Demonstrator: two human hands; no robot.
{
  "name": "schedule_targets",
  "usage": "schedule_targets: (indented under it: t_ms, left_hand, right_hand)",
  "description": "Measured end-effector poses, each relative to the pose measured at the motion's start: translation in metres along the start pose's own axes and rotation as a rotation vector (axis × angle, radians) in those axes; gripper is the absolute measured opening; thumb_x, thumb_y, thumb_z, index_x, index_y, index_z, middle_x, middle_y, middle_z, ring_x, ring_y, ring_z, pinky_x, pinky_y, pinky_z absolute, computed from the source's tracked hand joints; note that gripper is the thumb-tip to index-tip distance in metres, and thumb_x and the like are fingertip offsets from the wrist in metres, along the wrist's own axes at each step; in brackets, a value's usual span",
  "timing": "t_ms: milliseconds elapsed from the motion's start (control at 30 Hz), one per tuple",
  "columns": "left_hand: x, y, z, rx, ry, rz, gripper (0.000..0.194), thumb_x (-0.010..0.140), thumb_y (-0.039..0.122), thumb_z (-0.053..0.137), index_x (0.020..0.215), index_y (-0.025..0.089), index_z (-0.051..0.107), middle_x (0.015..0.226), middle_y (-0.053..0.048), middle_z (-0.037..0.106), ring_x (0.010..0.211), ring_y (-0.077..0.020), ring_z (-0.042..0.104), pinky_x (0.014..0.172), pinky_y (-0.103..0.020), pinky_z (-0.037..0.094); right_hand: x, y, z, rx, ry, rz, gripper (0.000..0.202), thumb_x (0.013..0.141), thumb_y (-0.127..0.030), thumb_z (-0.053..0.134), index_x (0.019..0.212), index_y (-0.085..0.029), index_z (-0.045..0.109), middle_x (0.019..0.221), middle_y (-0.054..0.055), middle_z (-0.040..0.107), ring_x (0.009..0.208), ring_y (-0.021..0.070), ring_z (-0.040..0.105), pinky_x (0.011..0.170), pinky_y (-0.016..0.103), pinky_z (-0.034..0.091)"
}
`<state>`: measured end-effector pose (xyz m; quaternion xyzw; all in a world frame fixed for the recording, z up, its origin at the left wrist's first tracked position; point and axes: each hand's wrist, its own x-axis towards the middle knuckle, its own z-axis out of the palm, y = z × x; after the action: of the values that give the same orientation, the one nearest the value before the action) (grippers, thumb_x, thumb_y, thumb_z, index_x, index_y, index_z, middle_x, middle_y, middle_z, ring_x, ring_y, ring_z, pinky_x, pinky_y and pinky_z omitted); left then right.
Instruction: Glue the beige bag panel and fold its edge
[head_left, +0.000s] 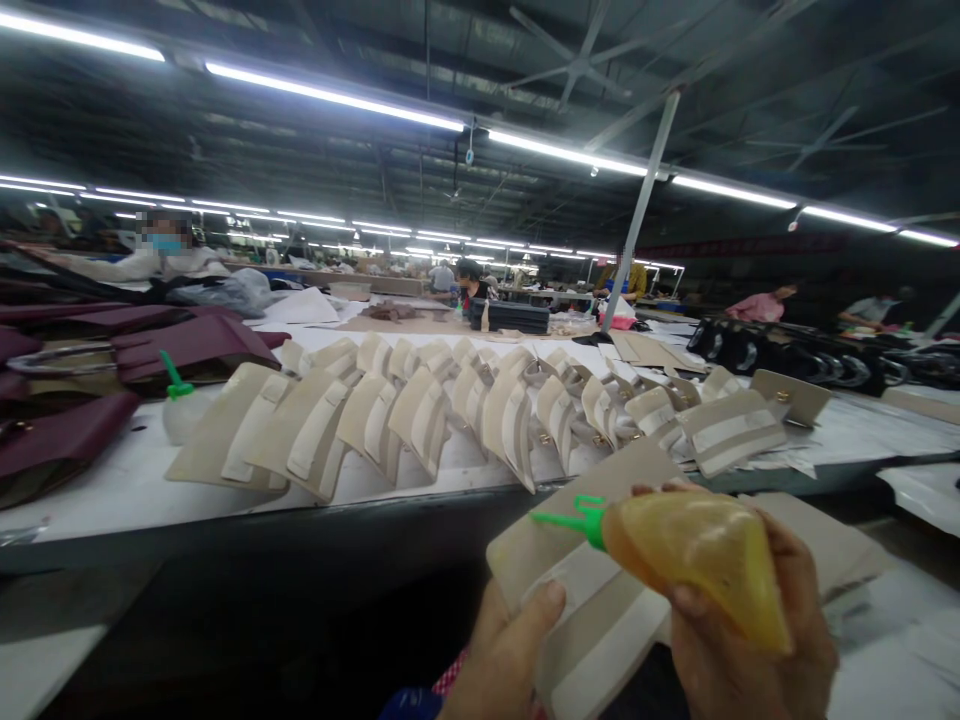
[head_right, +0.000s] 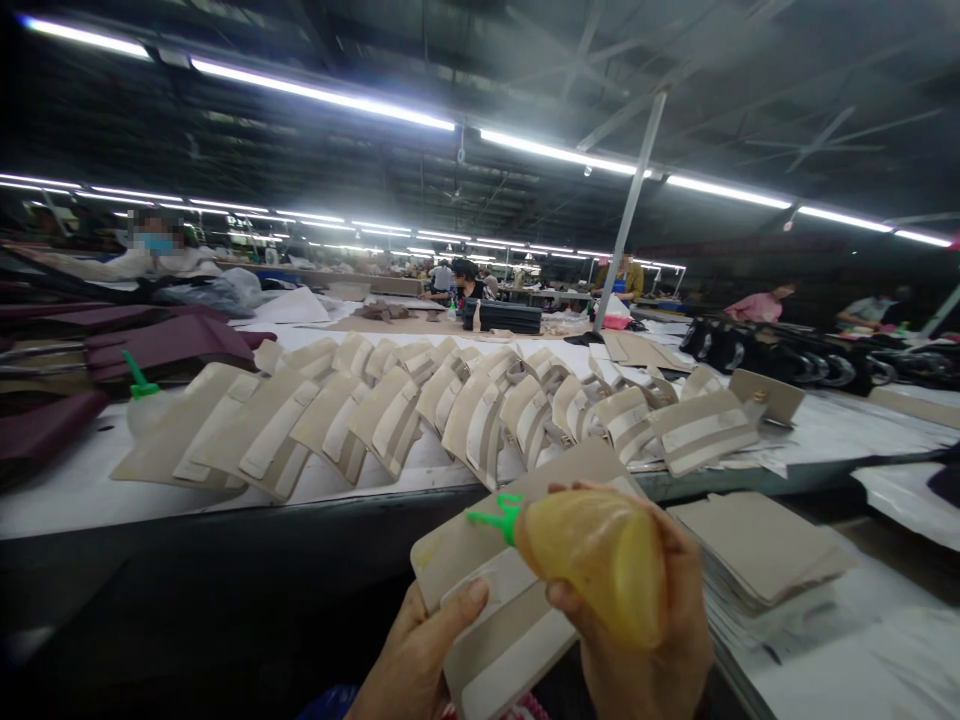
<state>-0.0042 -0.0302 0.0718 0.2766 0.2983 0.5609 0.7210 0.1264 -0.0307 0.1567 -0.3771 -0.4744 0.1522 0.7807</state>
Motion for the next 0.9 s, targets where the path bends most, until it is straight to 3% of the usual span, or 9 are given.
schedule_targets:
  t_ms: [133,333,367,500,567,633,667,800,900]
  left_hand:
    - [-0.003,0.000,-0.005,0.023,0.109,-0.021,0.065,0.074,0.044,0.082,0.131,0.018,0.061,0.120,-0.013,0.071,0.118,-0.0350,0.060,0.095,-0.040,0.048]
    - [-0.007,0.008,0.007,-0.004,0.032,-0.057,0.079,0.069,0.053,0.083,0.131,0.013,0.054,0.123,-0.018,0.069,0.116,-0.0380,0.062,0.091,-0.042,0.052]
    - [-0.008,0.010,0.007,0.011,0.053,-0.070,0.080,0.071,0.052,0.083,0.133,0.012,0.051,0.124,-0.018,0.069,0.118,-0.0378,0.061,0.092,-0.042,0.052]
    - [-0.010,0.013,0.004,0.053,0.112,-0.075,0.094,0.069,0.051,0.085,0.142,0.011,0.041,0.121,-0.017,0.070,0.114,-0.0372,0.064,0.088,-0.041,0.054]
    - [-0.009,0.013,0.003,0.037,0.111,-0.077,0.099,0.067,0.053,0.086,0.143,0.010,0.041,0.113,-0.016,0.073,0.106,-0.0362,0.067,0.083,-0.040,0.055]
    - [-0.009,0.014,0.003,0.019,0.120,-0.080,0.093,0.070,0.052,0.084,0.143,0.012,0.044,0.107,-0.014,0.075,0.100,-0.0343,0.069,0.080,-0.037,0.055]
    - [-0.008,0.014,0.003,0.021,0.130,-0.077,0.087,0.072,0.050,0.083,0.141,0.012,0.048,0.106,-0.013,0.075,0.099,-0.0331,0.070,0.079,-0.036,0.055]
    - [-0.007,0.014,0.003,-0.033,0.141,-0.055,0.072,0.076,0.045,0.081,0.137,0.016,0.056,0.106,-0.011,0.076,0.097,-0.0304,0.070,0.078,-0.034,0.054]
    - [-0.005,0.013,0.001,-0.053,0.145,-0.035,0.068,0.073,0.040,0.084,0.132,0.019,0.061,0.105,-0.010,0.076,0.102,-0.0306,0.069,0.081,-0.033,0.054]
  right_hand:
    - [-0.002,0.008,-0.003,0.004,0.156,-0.124,0.060,0.057,-0.020,0.091,0.108,-0.023,0.058,0.111,0.008,0.068,0.092,0.0295,0.071,0.082,0.047,0.060]
    - [-0.020,0.011,-0.007,0.157,-0.256,-0.123,0.065,0.063,-0.021,0.090,0.120,-0.026,0.059,0.117,0.011,0.067,0.096,0.0327,0.071,0.078,0.047,0.062]
    - [-0.022,0.011,-0.007,0.155,-0.260,-0.118,0.065,0.064,-0.020,0.089,0.121,-0.026,0.058,0.118,0.011,0.066,0.098,0.0329,0.071,0.079,0.048,0.062]
    - [-0.022,0.013,-0.004,0.106,-0.022,-0.195,0.060,0.067,-0.018,0.085,0.120,-0.025,0.057,0.123,0.010,0.062,0.103,0.0306,0.069,0.086,0.047,0.060]
    - [-0.019,0.013,-0.005,0.122,-0.101,-0.175,0.059,0.068,-0.025,0.087,0.119,-0.026,0.059,0.119,0.010,0.064,0.099,0.0316,0.070,0.084,0.048,0.061]
    - [-0.017,0.013,-0.007,0.184,-0.255,-0.106,0.058,0.070,-0.034,0.086,0.120,-0.026,0.060,0.116,0.011,0.066,0.096,0.0339,0.071,0.079,0.050,0.062]
    - [-0.017,0.014,-0.008,0.199,-0.270,-0.091,0.058,0.070,-0.033,0.086,0.121,-0.026,0.059,0.116,0.011,0.066,0.096,0.0341,0.071,0.077,0.049,0.063]
    - [-0.021,0.015,-0.008,0.098,-0.024,-0.204,0.063,0.065,-0.016,0.087,0.120,-0.026,0.058,0.123,0.009,0.062,0.105,0.0306,0.068,0.088,0.047,0.059]
    - [-0.025,0.015,-0.005,0.166,-0.200,-0.143,0.058,0.069,-0.022,0.085,0.120,-0.027,0.058,0.119,0.010,0.063,0.101,0.0326,0.069,0.085,0.049,0.060]
